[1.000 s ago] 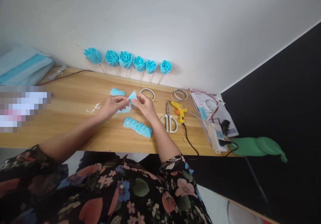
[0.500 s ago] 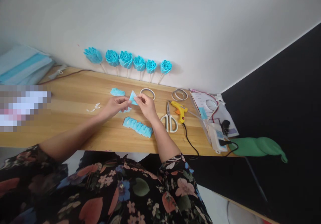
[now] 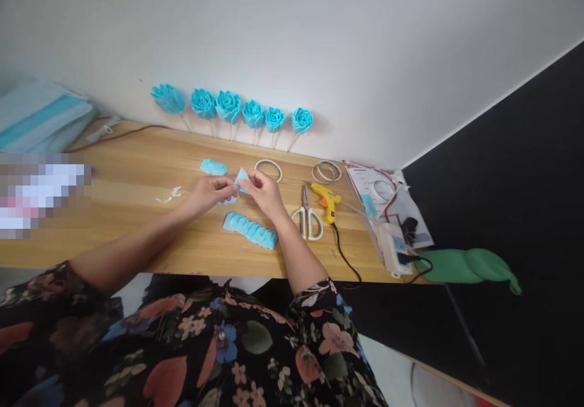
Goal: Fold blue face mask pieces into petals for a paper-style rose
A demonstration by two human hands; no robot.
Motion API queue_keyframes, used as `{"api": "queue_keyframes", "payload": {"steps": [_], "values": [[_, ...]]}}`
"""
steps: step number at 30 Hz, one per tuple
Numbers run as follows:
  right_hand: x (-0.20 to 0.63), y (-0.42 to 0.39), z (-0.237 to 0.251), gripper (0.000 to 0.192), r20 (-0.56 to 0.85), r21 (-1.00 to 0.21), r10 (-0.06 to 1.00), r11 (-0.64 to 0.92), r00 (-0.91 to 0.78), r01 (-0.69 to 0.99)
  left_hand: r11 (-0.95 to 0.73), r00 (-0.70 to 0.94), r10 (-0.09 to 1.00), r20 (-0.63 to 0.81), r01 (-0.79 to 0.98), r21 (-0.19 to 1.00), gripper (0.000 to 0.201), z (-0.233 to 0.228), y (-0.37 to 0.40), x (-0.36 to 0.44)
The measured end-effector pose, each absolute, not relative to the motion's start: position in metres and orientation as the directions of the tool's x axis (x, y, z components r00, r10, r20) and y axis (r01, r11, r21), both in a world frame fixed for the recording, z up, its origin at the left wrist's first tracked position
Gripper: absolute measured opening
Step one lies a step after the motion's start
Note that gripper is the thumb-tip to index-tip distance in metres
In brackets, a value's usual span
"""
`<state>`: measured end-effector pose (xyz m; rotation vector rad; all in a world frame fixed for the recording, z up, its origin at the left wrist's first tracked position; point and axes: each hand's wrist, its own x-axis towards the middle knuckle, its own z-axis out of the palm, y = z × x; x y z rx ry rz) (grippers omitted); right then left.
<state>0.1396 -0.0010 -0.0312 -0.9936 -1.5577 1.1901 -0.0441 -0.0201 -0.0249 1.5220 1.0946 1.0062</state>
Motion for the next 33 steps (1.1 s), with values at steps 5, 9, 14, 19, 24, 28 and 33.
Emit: {"api": "queue_keyframes", "payload": {"steps": [5,9,14,19,24,28,33], "values": [[0.1385,-0.0028,-0.0314,0.035,0.189,-0.966,0.956,0.223,-0.225,0.133,-0.132,0.292,0.952,0.092,0.119,0.984,0.027,-0.0228,-0.0217,-0.0425],[0.1376,-0.0048,-0.0296,0.038,0.194,-0.959,0.949,0.236,-0.249,0.154,-0.132,0.295,0.951,0.096,0.106,0.985,0.027,-0.0216,-0.0211,-0.0427],[0.1386,-0.0040,-0.0299,0.046,0.196,-0.968,0.960,0.222,-0.198,0.120,-0.090,0.247,0.967,0.061,0.109,0.990,0.026,-0.0222,-0.0194,-0.0443],[0.1394,-0.0029,-0.0306,0.041,0.198,-0.976,0.947,0.214,-0.253,0.036,-0.063,0.212,0.977,0.036,0.123,0.990,0.028,-0.0192,-0.0205,-0.0441],[0.1385,-0.0025,-0.0324,0.039,0.166,-0.974,0.948,0.201,-0.273,0.107,-0.073,0.224,0.973,0.046,0.115,0.991,0.028,-0.0189,-0.0207,-0.0429],[0.1384,-0.0044,-0.0274,0.044,0.176,-0.970,0.952,0.211,-0.250,0.121,-0.073,0.214,0.976,0.048,0.110,0.991,0.028,-0.0184,-0.0205,-0.0436],[0.1389,-0.0031,-0.0289,0.038,0.172,-0.969,0.945,0.214,-0.278,0.128,-0.073,0.213,0.976,0.048,0.110,0.991,0.027,-0.0175,-0.0200,-0.0451]]}}
